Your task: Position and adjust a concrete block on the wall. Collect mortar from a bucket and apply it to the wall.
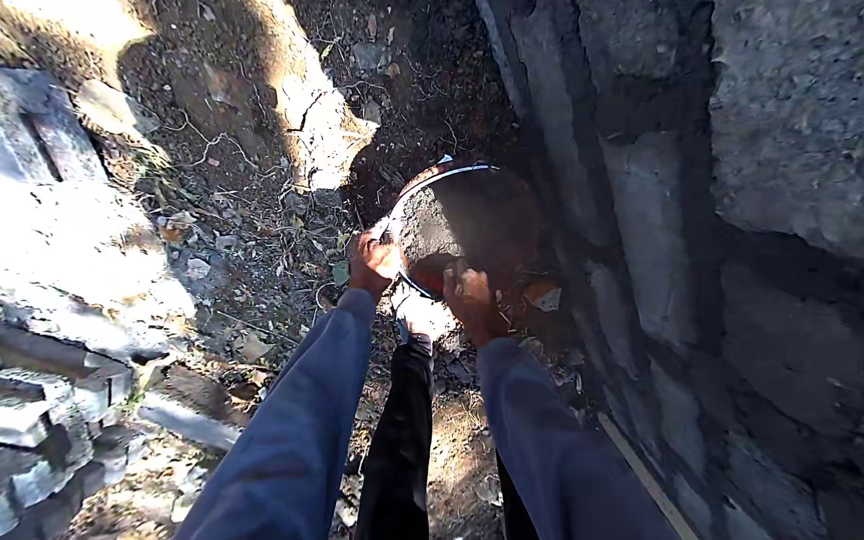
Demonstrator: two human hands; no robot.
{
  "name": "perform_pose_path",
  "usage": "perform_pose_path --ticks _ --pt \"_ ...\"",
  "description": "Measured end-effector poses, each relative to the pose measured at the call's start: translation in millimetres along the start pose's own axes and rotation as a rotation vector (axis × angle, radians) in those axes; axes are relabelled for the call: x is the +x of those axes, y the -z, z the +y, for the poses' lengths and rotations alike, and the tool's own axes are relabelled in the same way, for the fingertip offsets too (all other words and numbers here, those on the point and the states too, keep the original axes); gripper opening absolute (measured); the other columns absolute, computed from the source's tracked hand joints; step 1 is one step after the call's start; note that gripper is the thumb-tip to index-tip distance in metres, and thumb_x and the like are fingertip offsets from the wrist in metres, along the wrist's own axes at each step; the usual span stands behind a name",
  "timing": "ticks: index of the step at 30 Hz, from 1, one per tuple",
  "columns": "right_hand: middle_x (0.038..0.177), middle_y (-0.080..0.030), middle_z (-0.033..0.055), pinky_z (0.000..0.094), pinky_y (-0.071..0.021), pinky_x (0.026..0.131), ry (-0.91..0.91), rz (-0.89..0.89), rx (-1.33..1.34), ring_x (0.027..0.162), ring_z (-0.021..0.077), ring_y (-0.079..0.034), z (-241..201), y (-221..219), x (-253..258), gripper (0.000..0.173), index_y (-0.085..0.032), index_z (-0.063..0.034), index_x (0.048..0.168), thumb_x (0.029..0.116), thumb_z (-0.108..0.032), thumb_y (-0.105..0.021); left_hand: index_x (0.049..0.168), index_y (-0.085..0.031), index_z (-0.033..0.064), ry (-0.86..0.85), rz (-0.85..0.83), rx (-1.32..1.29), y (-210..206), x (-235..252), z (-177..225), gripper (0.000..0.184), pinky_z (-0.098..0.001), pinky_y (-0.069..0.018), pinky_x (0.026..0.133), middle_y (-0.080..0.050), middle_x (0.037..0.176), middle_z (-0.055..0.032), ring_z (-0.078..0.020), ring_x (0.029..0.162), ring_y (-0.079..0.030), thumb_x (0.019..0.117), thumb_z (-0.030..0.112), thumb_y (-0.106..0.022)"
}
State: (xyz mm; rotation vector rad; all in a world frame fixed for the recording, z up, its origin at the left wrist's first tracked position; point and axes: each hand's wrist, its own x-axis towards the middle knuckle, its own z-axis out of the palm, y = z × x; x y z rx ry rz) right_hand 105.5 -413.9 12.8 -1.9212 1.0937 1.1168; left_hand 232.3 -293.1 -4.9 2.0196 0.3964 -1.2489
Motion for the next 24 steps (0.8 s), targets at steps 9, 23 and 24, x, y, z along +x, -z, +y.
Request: perform_pose_path --ticks 9,23,24 --pt "0.103 -0.073 0.0225 0.0581 -0.0564 0.085 0.095 0.114 -0.012 0.098 0.0408 -0.072 21 -4 -31 0.045 -0.066 -0.0055 0.128 0.1092 -0.037 -0.040 0.137 -0.061 0.0087 0.073 -0.065 -0.006 9 -14 12 0.044 -0.0477 -0.0556 0.082 -0.067 0.112 -0.0189 -0.0273 0.092 -0.066 0.1100 0.040 -0.045" --pt "0.119 -0.070 0.0219 0.0585 -0.0502 0.099 0.049 -0.200 0.017 0.116 0.0375 -0.066 7 11 -17 0.051 -0.065 -0.0052 0.127 0.1122 -0.042 -0.033 0.144 -0.057 0.0107 0.073 -0.020 -0.061 7 -7 5 0.047 -0.0538 -0.0539 0.094 -0.064 0.128 -0.0203 -0.0320 0.110 -0.065 0.1097 0.041 -0.045" --pt "0.121 -0.070 0.0214 0.0593 -0.0500 0.099 0.012 -0.172 -0.054 0.118 0.0384 -0.066 7 22 -26 0.051 -0.064 -0.0087 0.132 0.1115 -0.044 -0.034 0.143 -0.058 0.0100 0.063 -0.013 -0.048 9 -8 8 0.047 -0.0548 -0.0534 0.095 -0.064 0.129 -0.0205 -0.0325 0.112 -0.065 0.1095 0.041 -0.046"
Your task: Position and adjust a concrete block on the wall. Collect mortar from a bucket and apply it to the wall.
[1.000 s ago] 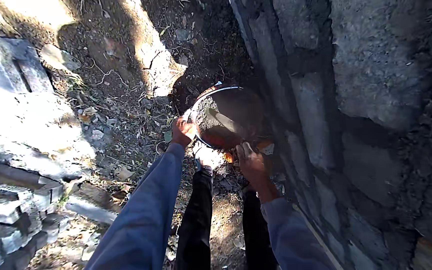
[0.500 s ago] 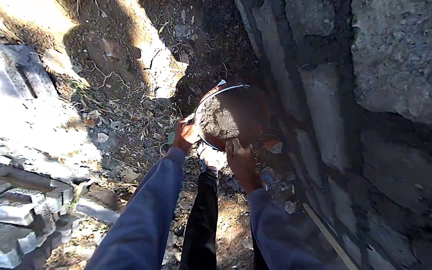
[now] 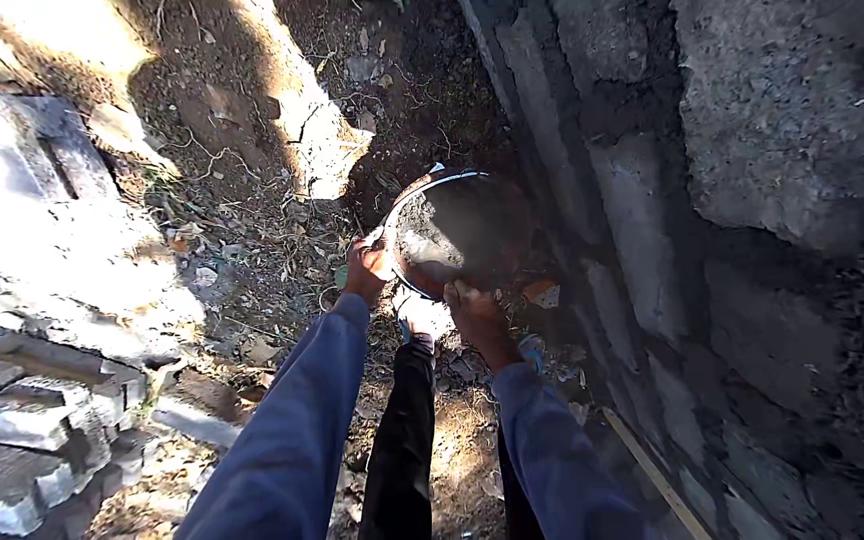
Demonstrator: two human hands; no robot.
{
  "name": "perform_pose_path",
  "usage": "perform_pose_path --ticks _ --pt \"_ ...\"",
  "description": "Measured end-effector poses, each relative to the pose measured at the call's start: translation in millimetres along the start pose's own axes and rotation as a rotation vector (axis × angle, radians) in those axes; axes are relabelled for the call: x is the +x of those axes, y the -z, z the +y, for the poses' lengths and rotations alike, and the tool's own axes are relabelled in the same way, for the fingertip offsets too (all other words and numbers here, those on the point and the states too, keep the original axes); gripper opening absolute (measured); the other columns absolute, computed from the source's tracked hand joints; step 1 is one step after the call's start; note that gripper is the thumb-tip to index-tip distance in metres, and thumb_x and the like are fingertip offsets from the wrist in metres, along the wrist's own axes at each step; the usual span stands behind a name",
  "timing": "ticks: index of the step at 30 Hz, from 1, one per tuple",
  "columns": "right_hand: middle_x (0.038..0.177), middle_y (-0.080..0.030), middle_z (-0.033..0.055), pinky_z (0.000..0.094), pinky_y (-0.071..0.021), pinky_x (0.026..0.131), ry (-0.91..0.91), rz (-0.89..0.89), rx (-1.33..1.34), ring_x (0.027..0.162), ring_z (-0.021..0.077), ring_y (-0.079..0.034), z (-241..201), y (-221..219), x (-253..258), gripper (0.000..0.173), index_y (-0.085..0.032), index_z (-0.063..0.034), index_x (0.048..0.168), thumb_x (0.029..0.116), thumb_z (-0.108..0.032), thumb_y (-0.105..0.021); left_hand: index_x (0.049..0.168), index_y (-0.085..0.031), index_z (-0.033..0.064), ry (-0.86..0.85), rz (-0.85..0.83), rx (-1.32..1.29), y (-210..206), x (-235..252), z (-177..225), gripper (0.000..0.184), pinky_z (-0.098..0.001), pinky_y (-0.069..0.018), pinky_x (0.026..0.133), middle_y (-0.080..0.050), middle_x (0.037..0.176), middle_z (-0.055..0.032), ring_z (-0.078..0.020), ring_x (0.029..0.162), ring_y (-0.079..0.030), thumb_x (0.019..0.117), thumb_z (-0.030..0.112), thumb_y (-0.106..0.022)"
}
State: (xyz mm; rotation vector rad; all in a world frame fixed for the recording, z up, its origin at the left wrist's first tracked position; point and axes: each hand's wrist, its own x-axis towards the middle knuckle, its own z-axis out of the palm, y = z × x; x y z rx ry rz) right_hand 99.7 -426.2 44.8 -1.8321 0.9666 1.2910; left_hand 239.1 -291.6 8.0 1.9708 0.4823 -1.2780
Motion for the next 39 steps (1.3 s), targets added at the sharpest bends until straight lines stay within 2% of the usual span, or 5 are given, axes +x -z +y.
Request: perform_pose_path --ticks 14,20,24,29,39 --pt "0.115 -0.069 0.0271 0.0592 -0.0499 0.099 0.167 0.040 0.041 0.114 0.0413 -0.066 6 -15 36 0.048 -0.066 0.0021 0.123 0.1114 -0.033 -0.036 0.132 -0.064 0.0092 -0.010 0.028 0.088 -9 3 0 0.045 -0.0543 -0.0531 0.086 -0.066 0.115 -0.0201 -0.0314 0.099 -0.065 0.1100 0.043 -0.043" --pt "0.083 -0.061 0.0115 0.0372 -0.0511 0.076 0.313 -0.027 0.419 0.074 0.0171 -0.058 32 -14 15 0.039 -0.068 0.0039 0.106 0.1099 -0.022 -0.040 0.140 -0.058 0.0127 0.025 -0.002 -0.014 -3 -13 7 0.051 -0.0550 -0.0505 0.090 -0.061 0.131 -0.0170 -0.0318 0.111 -0.060 0.1075 0.051 -0.045" --pt "0.119 -0.069 0.0256 0.0549 -0.0487 0.103 0.213 0.049 0.132 0.116 0.0383 -0.066 27 -4 -20 0.047 -0.067 0.0010 0.127 0.1096 -0.031 -0.038 0.152 -0.047 0.0137 0.109 0.088 -0.176 -20 -49 11 0.071 -0.0610 -0.0375 0.111 -0.048 0.154 -0.0159 -0.0340 0.140 -0.045 0.1057 0.064 -0.029" --pt "0.121 -0.072 0.0199 0.0553 -0.0588 0.081 0.167 0.472 -0.198 0.100 0.0400 -0.073 15 -17 -34 0.051 -0.068 -0.0041 0.131 0.1092 -0.040 -0.039 0.156 -0.041 0.0143 0.091 0.100 -0.398 -33 -52 1 0.060 -0.0514 -0.0323 0.119 -0.041 0.160 -0.0106 -0.0246 0.148 -0.037 0.1103 0.052 -0.028" --pt "0.115 -0.072 0.0208 0.0621 -0.0515 0.093 0.022 0.098 -0.088 0.113 0.0398 -0.067 19 7 -4 0.049 -0.068 -0.0101 0.127 0.1107 -0.044 -0.037 0.155 -0.043 0.0191 -0.027 0.018 -0.253 -22 -53 -5 0.060 -0.0508 -0.0386 0.114 -0.047 0.156 -0.0069 -0.0222 0.141 -0.045 0.1100 0.053 -0.024"
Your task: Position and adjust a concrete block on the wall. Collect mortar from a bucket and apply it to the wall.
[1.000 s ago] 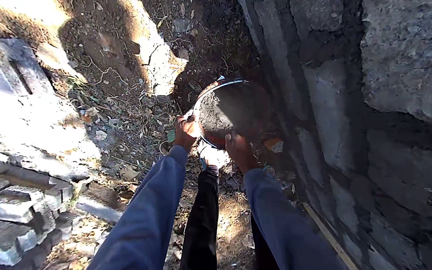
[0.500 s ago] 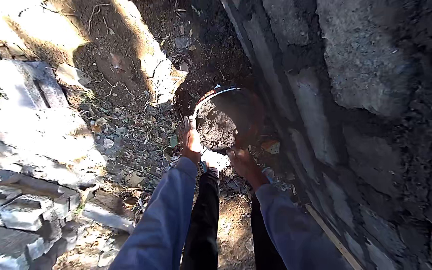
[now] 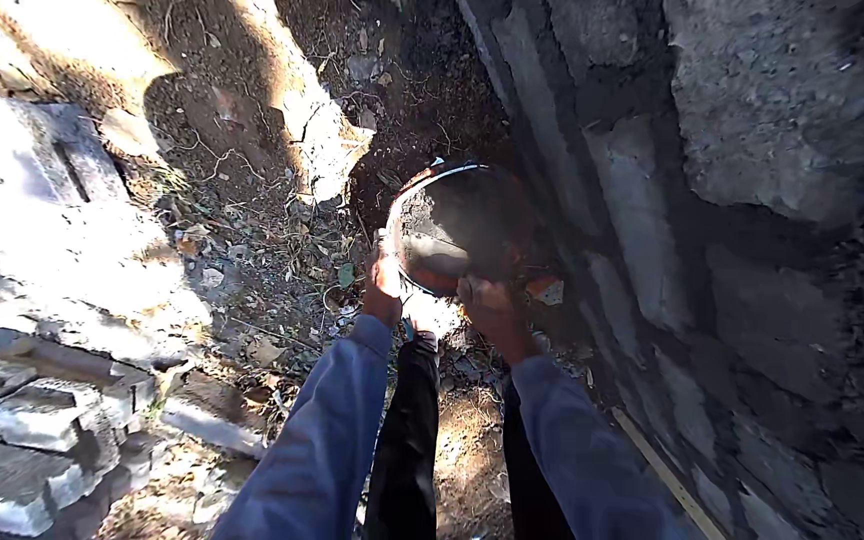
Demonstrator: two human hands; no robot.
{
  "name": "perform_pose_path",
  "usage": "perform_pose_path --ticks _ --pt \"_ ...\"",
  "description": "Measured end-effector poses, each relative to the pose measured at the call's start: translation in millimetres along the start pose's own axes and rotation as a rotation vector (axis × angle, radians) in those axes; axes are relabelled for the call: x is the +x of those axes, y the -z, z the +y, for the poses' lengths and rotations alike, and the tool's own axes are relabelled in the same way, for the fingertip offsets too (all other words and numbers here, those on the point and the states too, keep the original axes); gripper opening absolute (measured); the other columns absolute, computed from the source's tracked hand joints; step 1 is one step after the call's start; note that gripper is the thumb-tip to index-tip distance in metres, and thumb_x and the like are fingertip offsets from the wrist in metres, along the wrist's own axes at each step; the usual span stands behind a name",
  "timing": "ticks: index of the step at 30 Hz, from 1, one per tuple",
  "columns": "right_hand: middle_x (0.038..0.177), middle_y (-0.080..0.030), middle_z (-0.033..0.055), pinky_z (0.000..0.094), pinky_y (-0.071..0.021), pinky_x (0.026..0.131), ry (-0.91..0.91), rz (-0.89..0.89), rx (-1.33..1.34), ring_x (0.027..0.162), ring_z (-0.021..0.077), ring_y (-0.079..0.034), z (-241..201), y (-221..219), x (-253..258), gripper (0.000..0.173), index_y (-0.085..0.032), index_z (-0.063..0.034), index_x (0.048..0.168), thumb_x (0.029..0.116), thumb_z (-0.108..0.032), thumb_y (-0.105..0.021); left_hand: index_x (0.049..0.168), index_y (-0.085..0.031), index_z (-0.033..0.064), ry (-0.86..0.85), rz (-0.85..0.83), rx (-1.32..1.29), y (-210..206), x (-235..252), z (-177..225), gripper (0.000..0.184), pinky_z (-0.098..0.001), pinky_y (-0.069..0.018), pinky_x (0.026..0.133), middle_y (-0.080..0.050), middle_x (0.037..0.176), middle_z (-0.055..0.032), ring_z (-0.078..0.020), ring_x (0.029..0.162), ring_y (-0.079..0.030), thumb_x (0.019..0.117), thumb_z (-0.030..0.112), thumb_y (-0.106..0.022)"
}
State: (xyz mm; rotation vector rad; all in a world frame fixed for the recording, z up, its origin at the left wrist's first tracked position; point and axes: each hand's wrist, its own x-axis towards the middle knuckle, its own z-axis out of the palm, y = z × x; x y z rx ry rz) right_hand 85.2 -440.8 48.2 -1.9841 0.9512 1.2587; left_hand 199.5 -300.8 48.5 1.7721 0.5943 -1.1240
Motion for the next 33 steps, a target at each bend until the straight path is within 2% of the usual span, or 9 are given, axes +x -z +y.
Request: perform_pose_path --ticks 3,6,8,10,17,20,24,27,33 --pt "0.112 -0.073 0.0223 0.0612 -0.0520 0.094 -0.111 0.177 0.004 0.109 0.0409 -0.069 22 12 -29 0.048 -0.066 -0.0076 0.132 0.1096 -0.041 -0.040 0.156 -0.041 0.0231 0.034 -0.003 -0.084 -1 5 -3 0.062 -0.0535 -0.0374 0.114 -0.044 0.158 -0.0046 -0.0221 0.143 -0.043 0.1078 0.059 -0.026" --pt "0.117 -0.069 0.0264 0.0600 -0.0512 0.097 -0.182 0.061 0.050 0.114 0.0429 -0.067 7 1 0 0.045 -0.063 -0.0004 0.130 0.1091 -0.036 -0.044 0.154 -0.044 0.0247 0.023 0.001 -0.206 -7 6 -6 0.061 -0.0511 -0.0395 0.114 -0.048 0.155 -0.0017 -0.0187 0.141 -0.045 0.1067 0.060 -0.029" --pt "0.120 -0.069 0.0254 0.0589 -0.0509 0.099 -0.113 -0.023 0.094 0.116 0.0403 -0.066 -17 -15 29 0.048 -0.064 -0.0008 0.128 0.1092 -0.038 -0.042 0.157 -0.040 0.0233 0.002 -0.016 -0.231 -9 6 -5 0.059 -0.0478 -0.0375 0.117 -0.044 0.158 -0.0015 -0.0169 0.144 -0.042 0.1090 0.055 -0.027" --pt "0.122 -0.067 0.0267 0.0604 -0.0501 0.099 -0.028 -0.077 0.118 0.118 0.0413 -0.065 -28 -20 42 0.051 -0.063 -0.0002 0.130 0.1089 -0.042 -0.044 0.153 -0.043 0.0220 -0.002 -0.012 -0.308 -9 11 -3 0.057 -0.0449 -0.0438 0.109 -0.050 0.152 -0.0022 -0.0162 0.136 -0.048 0.1095 0.054 -0.025" --pt "0.104 -0.070 0.0237 0.0549 -0.0511 0.094 0.239 -0.068 0.426 0.101 0.0342 -0.068 4 -17 28 0.038 -0.068 0.0032 0.117 0.1081 -0.028 -0.049 0.154 -0.042 0.0230 0.075 -0.008 -0.361 -8 11 4 0.069 -0.0504 -0.0430 0.110 -0.049 0.153 -0.0034 -0.0201 0.139 -0.047 0.1049 0.066 -0.022" --pt "0.107 -0.071 0.0212 0.0515 -0.0509 0.097 0.324 -0.067 0.453 0.105 0.0305 -0.068 11 -14 10 0.040 -0.070 0.0010 0.116 0.1064 -0.030 -0.047 0.157 -0.036 0.0227 0.097 0.019 -0.381 4 13 4 0.074 -0.0536 -0.0448 0.107 -0.047 0.155 -0.0073 -0.0246 0.139 -0.047 0.1028 0.070 -0.023" --pt "0.131 -0.066 0.0231 0.0547 -0.0414 0.113 0.235 -0.114 0.358 0.129 0.0361 -0.059 3 22 -55 0.044 -0.066 -0.0026 0.133 0.1070 -0.032 -0.046 0.142 -0.049 0.0149 0.106 0.125 -0.314 28 -26 22 0.061 -0.0454 -0.0541 0.078 -0.062 0.116 -0.0078 -0.0204 0.096 -0.062 0.1078 0.059 -0.023" --pt "0.124 -0.068 0.0240 0.0567 -0.0436 0.109 0.200 -0.137 0.394 0.122 0.0372 -0.062 0 66 -126 0.041 -0.068 -0.0012 0.126 0.1068 -0.031 -0.048 0.159 -0.031 0.0165 0.137 0.036 -0.294 55 -82 36 0.065 -0.0497 -0.0467 0.101 -0.049 0.151 -0.0107 -0.0245 0.127 -0.055 0.1088 0.057 -0.019" --pt "0.104 -0.068 0.0228 0.0557 -0.0487 0.094 0.298 -0.088 0.419 0.104 0.0358 -0.066 8 151 -286 0.043 -0.068 0.0014 0.113 0.1084 -0.033 -0.042 0.151 -0.044 0.0044 0.070 0.012 0.031 101 -209 77 0.061 -0.0529 -0.0432 0.109 -0.051 0.149 -0.0175 -0.0285 0.134 -0.051 0.1103 0.048 -0.033"
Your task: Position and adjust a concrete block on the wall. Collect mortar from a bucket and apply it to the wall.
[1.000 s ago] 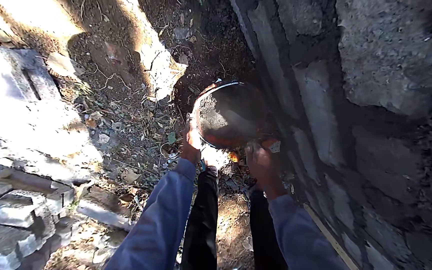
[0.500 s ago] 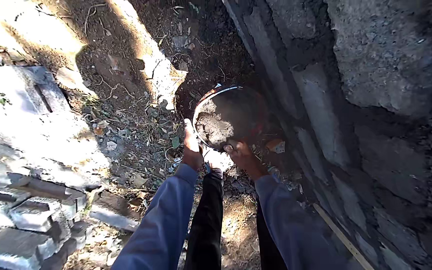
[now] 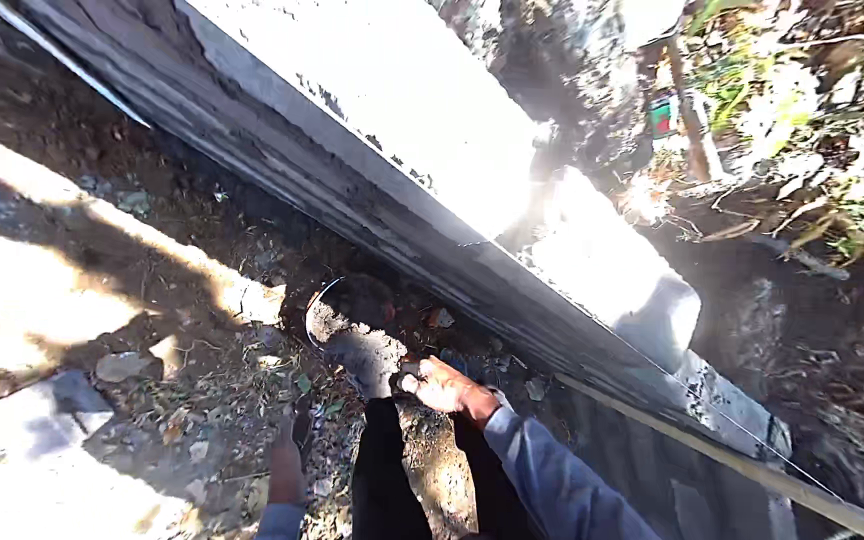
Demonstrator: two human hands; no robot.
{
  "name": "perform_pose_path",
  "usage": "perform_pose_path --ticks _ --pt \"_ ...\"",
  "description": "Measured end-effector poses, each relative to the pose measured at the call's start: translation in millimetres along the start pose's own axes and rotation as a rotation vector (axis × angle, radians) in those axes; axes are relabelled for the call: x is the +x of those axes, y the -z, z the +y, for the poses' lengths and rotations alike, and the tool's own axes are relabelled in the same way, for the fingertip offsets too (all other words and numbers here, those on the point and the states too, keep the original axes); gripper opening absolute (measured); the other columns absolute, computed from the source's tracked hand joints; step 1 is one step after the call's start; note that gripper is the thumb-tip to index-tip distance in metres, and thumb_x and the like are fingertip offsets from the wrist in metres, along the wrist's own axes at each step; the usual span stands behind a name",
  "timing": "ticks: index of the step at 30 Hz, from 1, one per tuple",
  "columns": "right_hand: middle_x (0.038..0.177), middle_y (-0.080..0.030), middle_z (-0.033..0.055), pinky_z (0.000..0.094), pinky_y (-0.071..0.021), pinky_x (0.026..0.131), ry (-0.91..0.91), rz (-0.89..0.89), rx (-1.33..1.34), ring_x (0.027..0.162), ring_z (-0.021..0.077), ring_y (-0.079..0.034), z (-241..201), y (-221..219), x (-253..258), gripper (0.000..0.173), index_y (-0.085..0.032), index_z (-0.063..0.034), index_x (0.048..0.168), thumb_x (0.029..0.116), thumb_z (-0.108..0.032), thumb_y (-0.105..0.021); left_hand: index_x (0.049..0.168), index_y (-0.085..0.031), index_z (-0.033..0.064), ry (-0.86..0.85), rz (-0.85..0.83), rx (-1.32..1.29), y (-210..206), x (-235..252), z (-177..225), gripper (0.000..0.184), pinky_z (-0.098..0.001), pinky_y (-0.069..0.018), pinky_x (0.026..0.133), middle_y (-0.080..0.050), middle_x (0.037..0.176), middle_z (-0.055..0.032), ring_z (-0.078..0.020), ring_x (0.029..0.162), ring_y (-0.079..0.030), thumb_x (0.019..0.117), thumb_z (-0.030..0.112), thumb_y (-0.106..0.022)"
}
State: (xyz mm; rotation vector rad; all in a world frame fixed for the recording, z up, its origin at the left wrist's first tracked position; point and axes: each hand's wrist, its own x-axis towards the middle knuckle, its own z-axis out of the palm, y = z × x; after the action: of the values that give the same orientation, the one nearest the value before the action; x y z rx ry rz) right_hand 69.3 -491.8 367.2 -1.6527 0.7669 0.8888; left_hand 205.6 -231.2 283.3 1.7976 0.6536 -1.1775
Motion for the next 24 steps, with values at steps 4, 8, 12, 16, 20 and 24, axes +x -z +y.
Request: perform_pose_path --ticks 4,8,12,16,20,24 --pt "0.085 -0.064 0.0165 0.0518 -0.0479 0.081 0.091 0.103 0.049 0.084 0.0300 -0.063 -28 49 -115 0.039 -0.068 0.0006 0.101 0.1073 -0.029 -0.043 0.148 -0.046 -0.0033 -0.259 -0.067 0.180 -4 -85 74 0.052 -0.0466 -0.0430 0.112 -0.053 0.146 -0.0223 -0.0283 0.132 -0.054 0.1100 0.032 -0.043" --pt "0.076 -0.059 0.0095 0.0456 -0.0467 0.070 0.149 0.298 0.071 0.071 0.0217 -0.059 -32 102 -206 0.035 -0.067 -0.0029 0.099 0.1060 -0.028 -0.043 0.143 -0.052 -0.0041 -0.672 -0.290 0.308 -55 -154 183 0.052 -0.0376 -0.0513 0.105 -0.063 0.136 -0.0170 -0.0193 0.122 -0.063 0.1073 0.032 -0.042" --pt "0.096 -0.069 0.0200 0.0569 -0.0503 0.087 0.051 0.537 -0.074 0.096 0.0360 -0.068 -27 150 -258 0.044 -0.067 -0.0011 0.114 0.1069 -0.035 -0.039 0.142 -0.053 -0.0032 -0.976 -0.562 0.473 -139 -207 289 0.054 -0.0384 -0.0514 0.106 -0.066 0.132 -0.0146 -0.0191 0.121 -0.064 0.1076 0.036 -0.038" --pt "0.100 -0.072 0.0217 0.0604 -0.0542 0.080 -0.088 0.862 -0.215 0.095 0.0415 -0.071 -16 172 -253 0.045 -0.068 -0.0032 0.117 0.1039 -0.039 -0.044 0.141 -0.059 0.0072 -1.095 -0.770 0.807 -248 -231 372 0.054 -0.0434 -0.0462 0.113 -0.065 0.137 -0.0076 -0.0167 0.129 -0.060 0.1103 0.038 -0.029" --pt "0.115 -0.072 0.0212 0.0557 -0.0581 0.082 -0.119 1.122 -0.249 0.102 0.0401 -0.071 15 177 -206 0.042 -0.069 -0.0025 0.126 0.1004 -0.033 -0.056 0.136 -0.063 0.0059 -0.974 -0.765 1.423 -377 -233 410 0.071 -0.0624 -0.0367 0.113 -0.061 0.139 -0.0201 -0.0351 0.136 -0.053 0.1104 0.053 -0.017" --pt "0.097 -0.074 0.0185 0.0503 -0.0599 0.069 -0.047 1.346 -0.006 0.085 0.0338 -0.074 26 163 -212 0.042 -0.072 0.0026 0.115 0.1015 -0.031 -0.052 0.140 -0.056 -0.0037 -0.654 -0.704 1.868 -456 -226 394 0.083 -0.0720 -0.0317 0.110 -0.053 0.143 -0.0315 -0.0467 0.138 -0.047 0.1082 0.060 -0.013"
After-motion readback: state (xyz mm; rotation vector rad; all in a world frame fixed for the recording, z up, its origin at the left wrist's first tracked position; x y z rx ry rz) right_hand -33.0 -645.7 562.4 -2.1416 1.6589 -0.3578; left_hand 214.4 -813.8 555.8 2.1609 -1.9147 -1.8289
